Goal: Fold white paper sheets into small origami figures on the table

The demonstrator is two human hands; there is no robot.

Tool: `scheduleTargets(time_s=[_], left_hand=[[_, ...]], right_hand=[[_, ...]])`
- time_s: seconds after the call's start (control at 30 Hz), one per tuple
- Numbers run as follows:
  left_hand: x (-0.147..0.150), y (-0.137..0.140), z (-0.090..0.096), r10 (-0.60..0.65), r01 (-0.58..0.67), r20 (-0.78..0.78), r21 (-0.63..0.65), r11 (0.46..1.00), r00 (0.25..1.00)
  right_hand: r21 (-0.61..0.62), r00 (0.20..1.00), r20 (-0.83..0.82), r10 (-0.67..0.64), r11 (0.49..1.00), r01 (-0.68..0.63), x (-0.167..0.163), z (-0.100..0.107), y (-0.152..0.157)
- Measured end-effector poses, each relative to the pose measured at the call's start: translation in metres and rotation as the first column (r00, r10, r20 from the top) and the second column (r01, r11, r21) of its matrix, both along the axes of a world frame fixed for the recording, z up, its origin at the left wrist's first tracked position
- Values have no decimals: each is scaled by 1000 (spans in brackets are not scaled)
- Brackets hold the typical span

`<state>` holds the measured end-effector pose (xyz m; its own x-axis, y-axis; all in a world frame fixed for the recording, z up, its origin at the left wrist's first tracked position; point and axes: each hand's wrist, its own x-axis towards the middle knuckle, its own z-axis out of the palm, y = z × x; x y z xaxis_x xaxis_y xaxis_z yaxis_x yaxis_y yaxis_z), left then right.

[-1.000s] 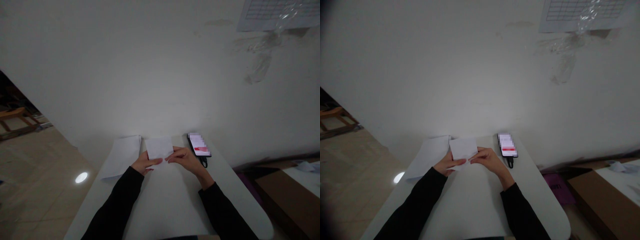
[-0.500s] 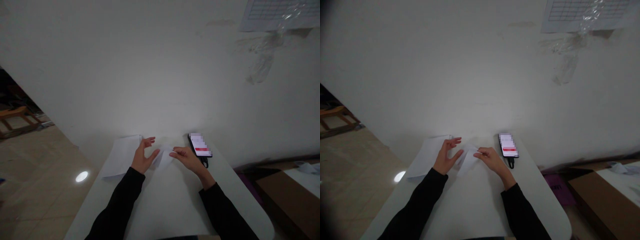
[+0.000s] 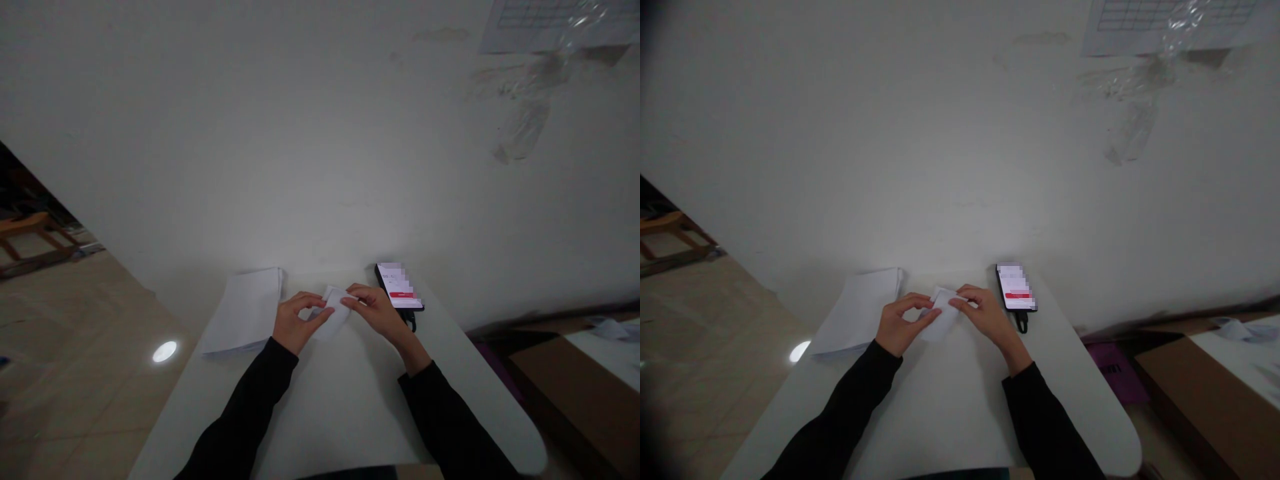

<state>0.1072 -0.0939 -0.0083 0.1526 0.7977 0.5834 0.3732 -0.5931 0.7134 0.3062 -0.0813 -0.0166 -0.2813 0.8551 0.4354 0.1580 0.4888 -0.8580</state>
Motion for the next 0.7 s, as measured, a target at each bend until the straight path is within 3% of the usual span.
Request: scheduleTargets(time_s=[0.17, 0.37, 0.5, 0.7], left_hand=[[1, 2, -6, -20, 23, 32, -110, 994, 999], [7, -1, -8, -47, 126, 225, -354, 927, 973], [14, -5, -12, 24, 132, 416, -342, 930, 909], [22, -10, -12, 137, 64, 545, -335, 940, 827]], right_hand=[[-15, 995, -87, -47, 999, 46, -4, -3, -1], [27, 973, -184, -140, 989, 147, -11, -3, -5], [97, 982, -126, -143, 983, 155, -13, 1, -9], [178, 990, -71, -119, 975, 130, -15, 8, -12]])
